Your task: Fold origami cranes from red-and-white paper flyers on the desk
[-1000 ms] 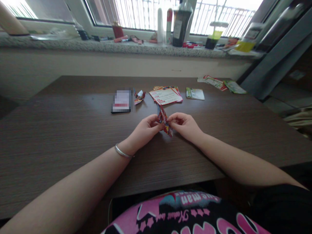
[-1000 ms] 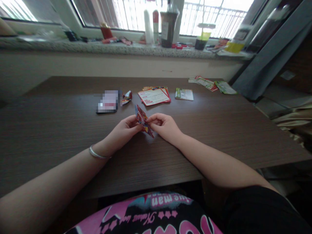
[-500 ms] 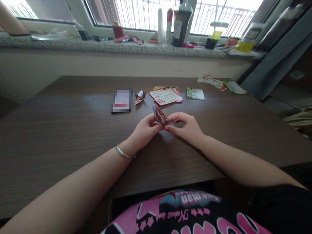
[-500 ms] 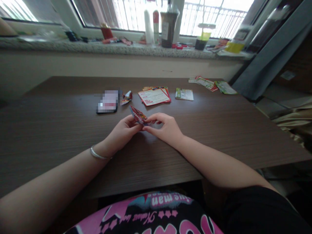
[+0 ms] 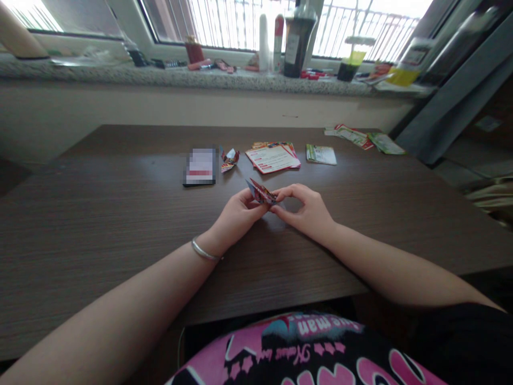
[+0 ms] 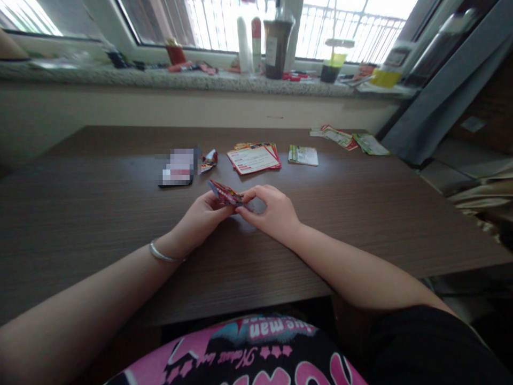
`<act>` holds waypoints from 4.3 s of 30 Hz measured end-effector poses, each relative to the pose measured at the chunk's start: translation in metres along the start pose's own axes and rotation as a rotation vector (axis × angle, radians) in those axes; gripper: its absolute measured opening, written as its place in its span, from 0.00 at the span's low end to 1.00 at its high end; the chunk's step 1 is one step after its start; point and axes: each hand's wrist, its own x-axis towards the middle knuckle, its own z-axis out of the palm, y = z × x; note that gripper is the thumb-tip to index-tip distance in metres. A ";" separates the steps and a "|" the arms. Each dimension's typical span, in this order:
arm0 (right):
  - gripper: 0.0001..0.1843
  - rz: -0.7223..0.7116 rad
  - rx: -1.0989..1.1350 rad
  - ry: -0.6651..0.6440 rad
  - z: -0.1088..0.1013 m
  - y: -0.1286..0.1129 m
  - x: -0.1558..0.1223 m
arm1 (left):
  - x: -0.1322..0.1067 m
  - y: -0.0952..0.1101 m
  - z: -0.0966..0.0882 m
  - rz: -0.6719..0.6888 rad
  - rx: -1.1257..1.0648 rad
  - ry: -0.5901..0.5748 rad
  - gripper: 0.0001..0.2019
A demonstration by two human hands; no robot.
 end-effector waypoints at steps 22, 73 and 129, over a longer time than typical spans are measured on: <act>0.04 0.090 0.045 0.016 0.002 0.001 -0.001 | -0.001 0.007 0.003 0.000 0.064 0.027 0.16; 0.14 0.425 0.406 -0.202 0.020 0.024 0.001 | 0.006 -0.008 -0.008 -0.030 0.261 0.097 0.22; 0.16 -0.289 -0.451 -0.456 0.005 0.034 0.012 | 0.004 0.000 -0.020 0.426 1.336 -0.227 0.09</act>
